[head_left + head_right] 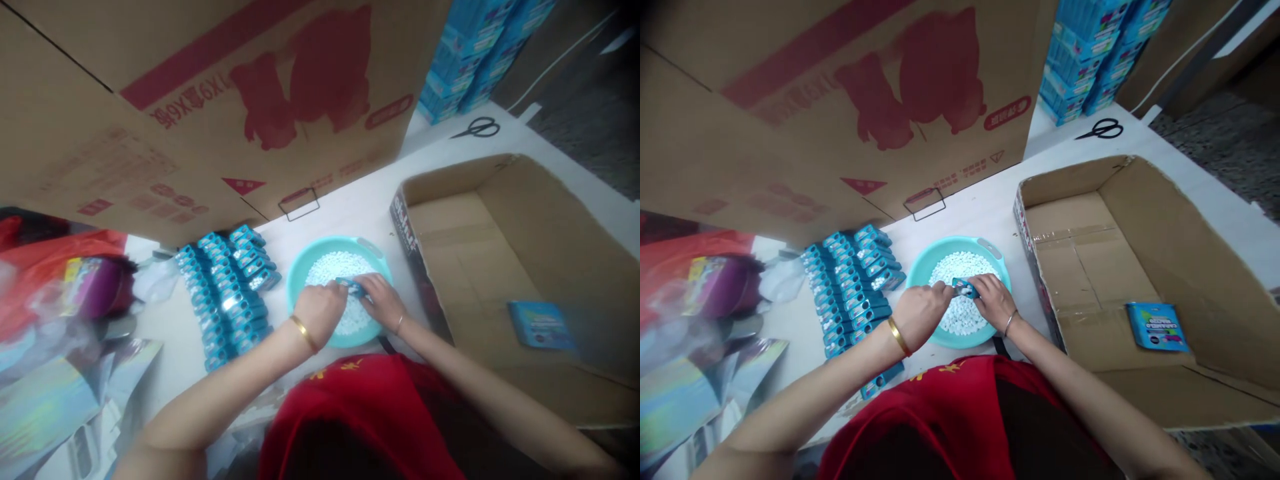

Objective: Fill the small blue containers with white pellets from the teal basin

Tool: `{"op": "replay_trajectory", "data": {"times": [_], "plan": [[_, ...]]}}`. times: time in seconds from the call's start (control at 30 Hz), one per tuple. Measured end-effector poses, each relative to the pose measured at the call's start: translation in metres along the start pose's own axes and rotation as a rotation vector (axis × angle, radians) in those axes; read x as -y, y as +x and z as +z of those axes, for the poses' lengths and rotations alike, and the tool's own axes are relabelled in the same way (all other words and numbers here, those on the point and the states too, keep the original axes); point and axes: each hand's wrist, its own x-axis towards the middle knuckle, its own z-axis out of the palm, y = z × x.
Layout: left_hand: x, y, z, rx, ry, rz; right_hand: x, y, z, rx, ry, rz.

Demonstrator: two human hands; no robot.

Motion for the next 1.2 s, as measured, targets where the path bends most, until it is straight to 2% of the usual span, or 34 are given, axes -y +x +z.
{"op": "replay_trajectory", "data": {"times": [0.07, 0.13, 0.2, 0.27, 0.37, 0.43, 0.53, 0.63, 0.77, 0.83, 0.9, 1.07, 1.13, 1.2], "plan": [[0.016, 0.005, 0.011, -0.055, -0.030, -0.047, -0.005, -0.001, -0.001, -0.024, 0.015, 0.031], [0.040, 0.019, 0.035, -0.132, -0.088, -0.140, -0.010, -0.003, -0.002, -0.062, 0.046, 0.074], [0.062, 0.042, 0.071, -0.174, -0.175, -0.220, -0.014, -0.002, -0.003, -0.117, 0.098, 0.135], [0.073, 0.067, 0.112, -0.140, -0.305, -0.230, -0.016, 0.000, -0.005, -0.170, 0.169, 0.229], [0.061, 0.097, 0.165, -0.108, -0.398, -0.125, -0.018, 0.007, -0.011, -0.199, 0.285, 0.376], [0.042, 0.106, 0.188, -0.105, -0.452, -0.037, -0.019, 0.011, -0.016, -0.203, 0.339, 0.425], [0.016, 0.104, 0.208, -0.104, -0.547, 0.073, -0.020, 0.014, -0.022, -0.231, 0.370, 0.445], [0.006, 0.096, 0.217, -0.106, -0.630, 0.133, -0.021, 0.015, -0.025, -0.256, 0.374, 0.449], [0.014, 0.077, 0.211, -0.113, -0.841, 0.184, -0.022, 0.012, -0.023, -0.248, 0.365, 0.438], [0.024, 0.063, 0.197, -0.120, -0.985, 0.204, -0.023, 0.009, -0.020, -0.245, 0.341, 0.414], [0.034, 0.047, 0.175, -0.140, -1.041, 0.233, -0.025, 0.006, -0.018, -0.249, 0.290, 0.369], [0.055, 0.014, 0.106, -0.214, -0.905, 0.294, -0.022, 0.001, -0.010, -0.183, 0.159, 0.188], [0.055, 0.010, 0.080, -0.199, -0.770, 0.261, -0.017, 0.000, -0.008, -0.137, 0.134, 0.122], [0.049, 0.010, 0.057, -0.136, -0.599, 0.195, -0.012, 0.000, -0.005, -0.100, 0.107, 0.065]]}}
